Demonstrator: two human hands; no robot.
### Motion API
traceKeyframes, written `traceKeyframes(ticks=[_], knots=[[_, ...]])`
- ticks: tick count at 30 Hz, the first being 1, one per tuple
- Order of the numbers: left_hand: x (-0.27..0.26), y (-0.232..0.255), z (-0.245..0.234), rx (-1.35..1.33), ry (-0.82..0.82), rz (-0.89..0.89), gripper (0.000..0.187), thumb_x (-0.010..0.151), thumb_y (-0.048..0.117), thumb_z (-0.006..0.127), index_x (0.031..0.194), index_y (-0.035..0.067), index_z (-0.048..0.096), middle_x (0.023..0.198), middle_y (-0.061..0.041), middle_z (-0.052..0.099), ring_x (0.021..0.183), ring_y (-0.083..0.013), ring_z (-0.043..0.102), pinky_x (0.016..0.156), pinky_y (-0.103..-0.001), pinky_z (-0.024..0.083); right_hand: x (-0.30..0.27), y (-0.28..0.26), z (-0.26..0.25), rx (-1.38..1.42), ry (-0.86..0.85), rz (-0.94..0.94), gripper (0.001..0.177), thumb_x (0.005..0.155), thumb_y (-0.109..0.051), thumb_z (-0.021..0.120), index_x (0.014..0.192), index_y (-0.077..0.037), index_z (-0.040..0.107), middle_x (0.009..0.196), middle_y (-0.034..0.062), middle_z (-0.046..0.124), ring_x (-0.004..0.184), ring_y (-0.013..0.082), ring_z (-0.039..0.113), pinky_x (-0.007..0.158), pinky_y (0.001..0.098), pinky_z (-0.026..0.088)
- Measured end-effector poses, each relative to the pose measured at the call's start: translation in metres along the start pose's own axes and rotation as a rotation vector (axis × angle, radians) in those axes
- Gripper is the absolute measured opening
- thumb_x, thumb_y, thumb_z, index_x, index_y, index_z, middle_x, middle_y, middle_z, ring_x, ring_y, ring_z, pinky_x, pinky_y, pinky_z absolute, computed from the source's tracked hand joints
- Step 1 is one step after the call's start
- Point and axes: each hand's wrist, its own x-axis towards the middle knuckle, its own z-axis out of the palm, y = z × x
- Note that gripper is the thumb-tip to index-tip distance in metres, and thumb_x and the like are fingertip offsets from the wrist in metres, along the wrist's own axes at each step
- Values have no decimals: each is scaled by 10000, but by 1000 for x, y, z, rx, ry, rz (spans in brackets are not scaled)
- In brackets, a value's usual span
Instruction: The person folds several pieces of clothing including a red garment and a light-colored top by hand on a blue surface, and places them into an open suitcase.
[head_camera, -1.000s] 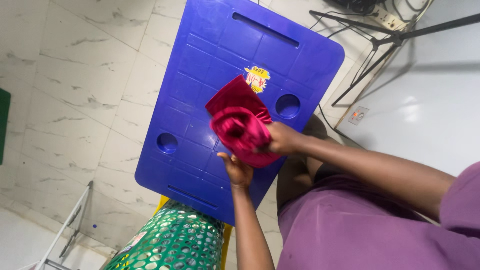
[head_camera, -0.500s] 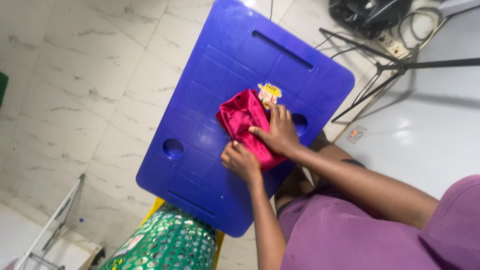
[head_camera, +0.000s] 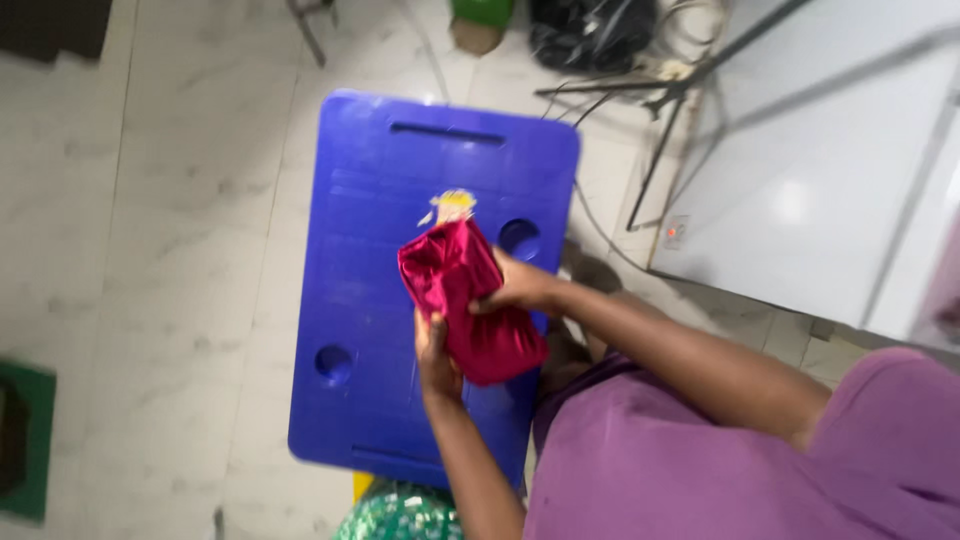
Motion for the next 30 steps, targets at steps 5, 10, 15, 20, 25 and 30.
traceKeyframes(ticks=[5,10,15,20,25,30], knots=[[-28,26,97,325,-129,-87,988,816,390,774,1586,114,222,1489,-185,485,1352,-338,517,1086,-462,464,-105,-33,-13,50,137,-111,1144,675,-316,933,1589,-112,275,1503,118,539,1423,249,494,1201,402,374],[-24,4,189,505,-390,-141,879,860,281,702,1586,111,237,1479,-207,475,1343,-340,503,1076,-472,452,-207,-59,-41,215,368,-360,1183,683,-366,924,1613,-160,224,1573,75,457,1479,225,415,1216,401,351],[-38,-27,272,668,-630,-128,798,944,349,585,1598,123,188,1534,-183,429,1406,-311,448,1119,-443,406,-297,-76,-60,105,615,-625,1145,690,-325,928,1600,-123,263,1539,89,497,1453,234,468,1207,414,396],[-61,-80,350,739,-913,-34,792,998,427,524,1636,116,173,1603,-164,359,1454,-302,385,1175,-447,337,-384,-71,-83,133,970,-729,1090,681,-255,934,1581,-110,337,1510,87,546,1422,231,516,1207,409,419],[-74,-146,410,164,-1171,-562,953,953,673,519,1618,60,219,1607,-212,365,1450,-388,381,1176,-562,326,-476,-54,-114,393,1109,-937,899,736,-133,892,1502,-82,425,1434,95,577,1352,254,557,1171,432,429],[-113,-210,445,-220,-1092,-1007,1067,879,777,528,1572,1,291,1644,-204,318,1492,-405,315,1200,-584,256,-568,-39,-146,864,1119,-1010,793,747,-100,835,1451,-79,470,1347,107,612,1266,265,595,1119,439,493]])
